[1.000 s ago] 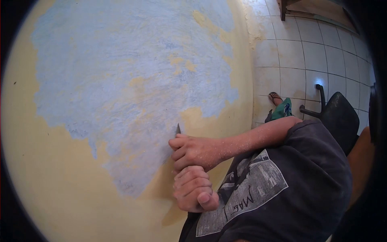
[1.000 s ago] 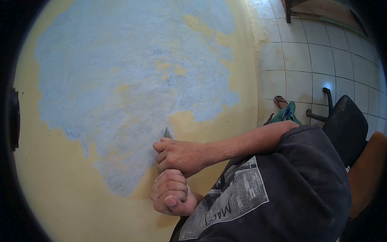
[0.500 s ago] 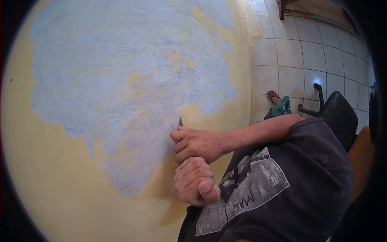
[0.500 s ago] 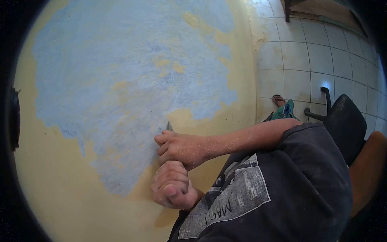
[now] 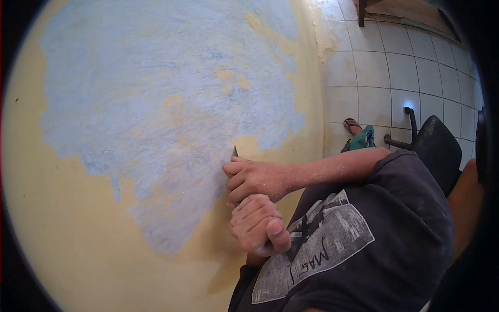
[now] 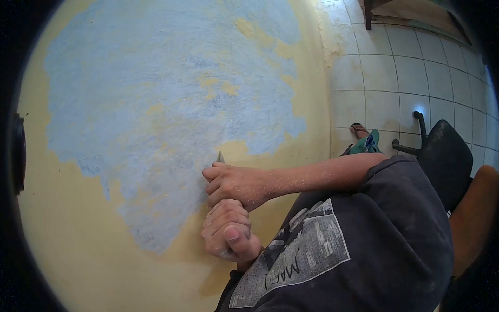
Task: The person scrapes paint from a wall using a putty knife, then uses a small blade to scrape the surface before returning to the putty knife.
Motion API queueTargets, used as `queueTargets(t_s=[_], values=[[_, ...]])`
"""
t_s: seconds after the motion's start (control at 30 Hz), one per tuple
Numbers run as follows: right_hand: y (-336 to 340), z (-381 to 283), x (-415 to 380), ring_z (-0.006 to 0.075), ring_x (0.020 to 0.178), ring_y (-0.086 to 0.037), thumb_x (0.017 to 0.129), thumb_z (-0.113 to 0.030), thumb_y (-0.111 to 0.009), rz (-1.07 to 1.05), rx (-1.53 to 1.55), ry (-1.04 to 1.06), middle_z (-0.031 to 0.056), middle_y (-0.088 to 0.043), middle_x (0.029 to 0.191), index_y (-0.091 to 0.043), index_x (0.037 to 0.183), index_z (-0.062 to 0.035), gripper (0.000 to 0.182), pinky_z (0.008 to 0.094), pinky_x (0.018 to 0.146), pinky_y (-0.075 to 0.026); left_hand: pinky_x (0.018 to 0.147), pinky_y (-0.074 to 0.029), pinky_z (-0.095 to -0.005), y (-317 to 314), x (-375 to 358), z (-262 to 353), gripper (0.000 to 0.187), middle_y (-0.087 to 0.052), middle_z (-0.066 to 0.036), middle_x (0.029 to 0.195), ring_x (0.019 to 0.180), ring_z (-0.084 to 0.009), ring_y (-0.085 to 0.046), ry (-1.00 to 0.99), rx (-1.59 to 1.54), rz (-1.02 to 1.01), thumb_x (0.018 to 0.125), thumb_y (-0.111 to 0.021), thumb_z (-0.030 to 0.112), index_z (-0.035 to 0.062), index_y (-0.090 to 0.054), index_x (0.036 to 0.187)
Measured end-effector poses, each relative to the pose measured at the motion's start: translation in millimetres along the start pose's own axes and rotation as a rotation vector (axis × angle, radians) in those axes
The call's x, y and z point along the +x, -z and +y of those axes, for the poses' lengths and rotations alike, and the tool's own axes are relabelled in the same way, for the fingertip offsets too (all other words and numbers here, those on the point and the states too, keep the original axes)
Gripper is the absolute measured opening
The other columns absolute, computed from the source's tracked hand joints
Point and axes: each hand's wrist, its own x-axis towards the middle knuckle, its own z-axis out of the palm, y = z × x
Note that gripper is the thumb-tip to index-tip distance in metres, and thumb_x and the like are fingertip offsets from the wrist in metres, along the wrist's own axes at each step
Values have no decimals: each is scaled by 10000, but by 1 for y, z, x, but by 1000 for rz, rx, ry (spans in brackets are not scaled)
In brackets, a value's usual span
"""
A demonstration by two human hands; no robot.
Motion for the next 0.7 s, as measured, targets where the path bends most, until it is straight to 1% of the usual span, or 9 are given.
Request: queueTargets(t_s=[0.07, 0.13, 0.17, 0.27, 0.37, 0.43, 0.57, 0.67, 0.7], values=[[1, -6, 2, 230, 811, -412, 818, -279, -674, 33, 38, 8, -15, -490, 738, -610, 761, -141, 162, 386, 728, -325, 416, -383, -285, -1, 0, 2, 308, -429, -60, 448, 379, -196, -442, -15, -12, -10, 771, -512, 68, 12, -436, 478], [-2, -4, 2, 231, 852, -432, 687, -265, -705, 25, 31, 10, -8, -518, 756, -601, 731, -136, 172, 395, 760, -334, 413, -376, -285, -2, 1, 9, 311, -424, -58, 447, 378, -195, -441, -51, -3, -24, 773, -512, 70, 11, -437, 477], [-5, -3, 2, 231, 873, -441, 621, -257, -721, 17, 35, 15, -5, -532, 764, -596, 716, -133, 200, 400, 776, -338, 412, -376, -285, -1, 0, 6, 315, -425, -58, 446, 378, -194, -441, -23, -1, -28, 776, -513, 73, 10, -440, 477], [-2, 2, -2, 233, 870, -443, 629, -259, -720, -18, -21, -52, -5, -527, 750, -593, 704, -131, 195, 398, 768, -337, 411, -381, -287, 0, 0, 0, 327, -426, -59, 444, 378, -194, -443, 23, 5, -11, 788, -517, 82, 8, -445, 477], [-5, -4, 3, 231, 865, -444, 642, -263, -720, 52, 27, 12, -5, -521, 731, -588, 683, -132, 190, 392, 760, -335, 413, -389, -287, -2, 2, 4, 339, -426, -57, 443, 378, -194, -446, 5, -19, -1, 798, -520, 90, 12, -447, 477], [-2, -2, 4, 228, 863, -445, 649, -263, -717, 34, 23, -2, -7, -516, 719, -584, 673, -135, 187, 388, 756, -334, 411, -389, -285, -1, 1, 5, 343, -425, -54, 443, 377, -195, -446, -31, -7, -4, 803, -521, 94, 16, -448, 477], [-2, -1, 5, 222, 861, -444, 655, -263, -715, 12, -4, -19, -14, -515, 713, -592, 678, -139, 176, 386, 749, -335, 421, -393, -293, 3, 2, 3, 333, -436, -59, 452, 388, -201, -457, -5, -2, -51, 798, -525, 97, 18, -450, 483], [-3, -3, 7, 223, 859, -442, 650, -266, -716, 25, 6, 47, -17, -519, 720, -600, 687, -140, 175, 390, 750, -338, 431, -401, -298, 4, 4, 5, 321, -447, -66, 462, 399, -204, -466, -3, -14, -80, 791, -526, 93, 17, -451, 488], [-3, -1, 5, 224, 858, -442, 648, -271, -716, 14, 6, 25, -16, -520, 724, -598, 687, -139, 181, 392, 753, -338, 434, -403, -299, 5, 5, 2, 317, -449, -68, 465, 402, -205, -469, 1, -5, -99, 788, -526, 88, 16, -450, 489]])
